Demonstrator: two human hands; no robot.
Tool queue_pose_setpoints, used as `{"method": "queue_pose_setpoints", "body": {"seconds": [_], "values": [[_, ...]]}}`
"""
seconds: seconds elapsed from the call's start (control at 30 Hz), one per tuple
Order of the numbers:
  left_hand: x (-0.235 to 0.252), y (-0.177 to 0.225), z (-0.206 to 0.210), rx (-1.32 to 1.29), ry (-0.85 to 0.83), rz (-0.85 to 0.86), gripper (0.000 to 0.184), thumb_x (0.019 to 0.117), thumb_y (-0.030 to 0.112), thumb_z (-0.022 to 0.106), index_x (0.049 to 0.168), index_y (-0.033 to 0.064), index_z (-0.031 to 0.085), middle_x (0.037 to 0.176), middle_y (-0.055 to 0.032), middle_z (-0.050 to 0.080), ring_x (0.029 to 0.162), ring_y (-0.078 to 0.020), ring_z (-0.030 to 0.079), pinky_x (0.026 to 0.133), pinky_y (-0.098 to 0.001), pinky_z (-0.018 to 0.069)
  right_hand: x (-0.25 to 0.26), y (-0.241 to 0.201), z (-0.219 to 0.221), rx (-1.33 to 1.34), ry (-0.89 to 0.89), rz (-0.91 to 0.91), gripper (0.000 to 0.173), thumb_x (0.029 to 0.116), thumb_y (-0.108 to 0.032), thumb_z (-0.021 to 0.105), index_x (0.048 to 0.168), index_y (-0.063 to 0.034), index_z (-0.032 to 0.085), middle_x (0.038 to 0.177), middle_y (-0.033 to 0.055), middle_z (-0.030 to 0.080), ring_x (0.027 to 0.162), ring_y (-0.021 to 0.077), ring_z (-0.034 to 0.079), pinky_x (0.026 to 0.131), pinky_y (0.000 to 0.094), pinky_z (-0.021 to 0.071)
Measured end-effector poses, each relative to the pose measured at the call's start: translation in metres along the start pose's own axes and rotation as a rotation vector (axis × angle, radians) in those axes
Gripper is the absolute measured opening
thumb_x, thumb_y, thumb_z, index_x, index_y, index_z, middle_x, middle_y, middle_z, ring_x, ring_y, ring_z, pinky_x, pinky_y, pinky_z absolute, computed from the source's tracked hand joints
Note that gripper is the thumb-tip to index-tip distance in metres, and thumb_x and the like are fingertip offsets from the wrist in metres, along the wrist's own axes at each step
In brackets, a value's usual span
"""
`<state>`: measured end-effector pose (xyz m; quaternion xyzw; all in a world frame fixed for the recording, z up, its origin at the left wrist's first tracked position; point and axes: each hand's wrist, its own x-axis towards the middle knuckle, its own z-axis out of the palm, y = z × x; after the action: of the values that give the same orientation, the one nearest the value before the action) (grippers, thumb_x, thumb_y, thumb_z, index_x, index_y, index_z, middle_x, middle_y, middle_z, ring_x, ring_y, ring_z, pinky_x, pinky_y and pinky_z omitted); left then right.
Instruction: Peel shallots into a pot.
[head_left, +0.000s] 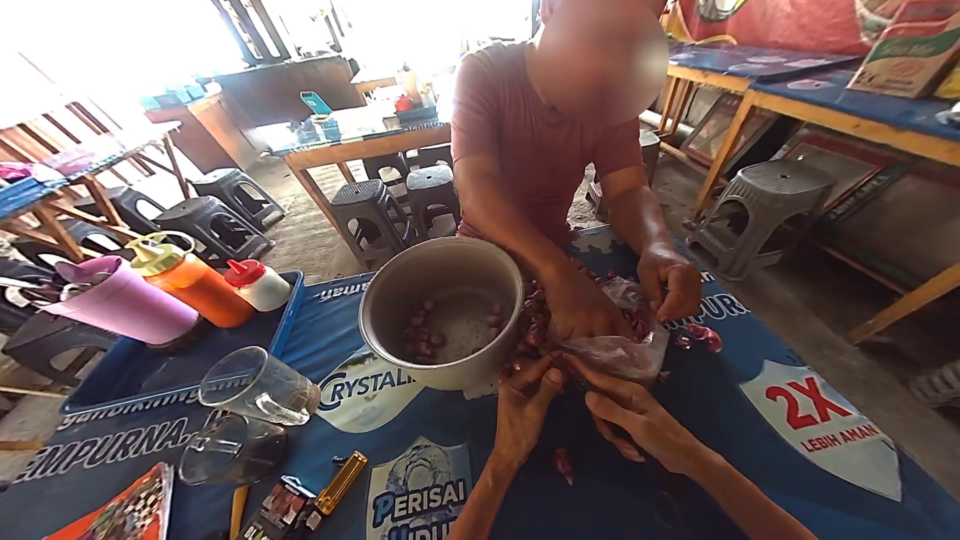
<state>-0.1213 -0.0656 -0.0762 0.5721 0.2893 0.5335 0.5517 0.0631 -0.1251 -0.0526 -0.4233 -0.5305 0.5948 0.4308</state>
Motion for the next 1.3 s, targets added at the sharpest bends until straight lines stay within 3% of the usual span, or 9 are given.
{"method": "queue_pose_setpoints", "body": {"seconds": [0.27,0.43,0.67,0.8,0.97,1.1,1.3], "values": [[-0.001,0.002,0.0,0.031,-0.029,0.023,0.023,0.0966,0.003,0.062,0.115,-0.0082,0.07,0.1,-0.0039,0.073,0.087,-0.0053,0.069,0.082,-0.0238,0.0595,0.001,0.001,-0.007,0.134,-0.043,0.074,0.053,0.1057,-0.022,0.044,0.158,-0.0219,0.04,0.064,-0.0062,0.049,0.04,0.0032,0.041,0.035,0.0174,0.0366],[0.001,0.005,-0.001,0.029,-0.063,0.008,0.026,0.0992,0.003,0.057,0.119,-0.0086,0.068,0.1,-0.0026,0.074,0.086,-0.0039,0.069,0.082,-0.023,0.0586,0.001,0.0,-0.012,0.254,-0.127,0.075,0.055,0.1051,-0.025,0.047,0.159,-0.0262,0.037,0.068,-0.005,0.051,0.041,0.0024,0.042,0.035,0.0162,0.0376],[0.002,0.003,-0.004,0.029,-0.078,0.011,0.024,0.0998,0.003,0.056,0.118,-0.0075,0.069,0.103,-0.0028,0.073,0.087,-0.0037,0.068,0.082,-0.0224,0.0579,0.0,0.0,-0.007,0.125,-0.083,0.042,0.057,0.1038,-0.023,0.05,0.159,-0.0217,0.037,0.066,-0.0063,0.051,0.042,0.0026,0.043,0.037,0.0168,0.0377],[-0.001,0.002,-0.001,0.039,-0.072,0.025,0.024,0.0982,0.003,0.059,0.117,-0.0089,0.069,0.104,-0.0044,0.073,0.091,-0.0046,0.069,0.084,-0.0235,0.0585,0.003,0.004,-0.006,0.123,-0.01,0.024,0.051,0.1049,-0.022,0.049,0.156,-0.0177,0.045,0.065,-0.0061,0.053,0.041,0.003,0.043,0.036,0.0172,0.0379],[0.001,0.007,-0.002,0.04,-0.071,0.012,0.027,0.0993,0.003,0.057,0.121,-0.0096,0.067,0.104,-0.0045,0.073,0.088,-0.0037,0.068,0.082,-0.0223,0.0582,0.001,0.0,-0.008,0.277,-0.109,0.091,0.055,0.1056,-0.025,0.043,0.16,-0.0245,0.035,0.064,-0.0053,0.049,0.04,0.0028,0.041,0.035,0.0165,0.0363],[0.003,0.004,-0.004,0.059,-0.079,0.024,0.028,0.1007,0.005,0.055,0.122,-0.0086,0.067,0.107,-0.0045,0.073,0.088,-0.0023,0.067,0.08,-0.0206,0.0566,0.002,0.002,-0.013,0.256,-0.176,0.073,0.061,0.1047,-0.025,0.048,0.163,-0.0252,0.028,0.067,-0.0055,0.05,0.042,0.0032,0.044,0.037,0.0167,0.0386],[0.002,0.003,-0.003,0.038,-0.076,0.028,0.026,0.0997,0.003,0.055,0.119,-0.0081,0.068,0.105,-0.0043,0.073,0.088,-0.0033,0.067,0.081,-0.0217,0.0574,0.0,0.001,-0.008,0.163,-0.092,0.042,0.057,0.1041,-0.022,0.05,0.159,-0.0205,0.037,0.067,-0.0059,0.053,0.043,0.003,0.044,0.037,0.0167,0.0384]]}}
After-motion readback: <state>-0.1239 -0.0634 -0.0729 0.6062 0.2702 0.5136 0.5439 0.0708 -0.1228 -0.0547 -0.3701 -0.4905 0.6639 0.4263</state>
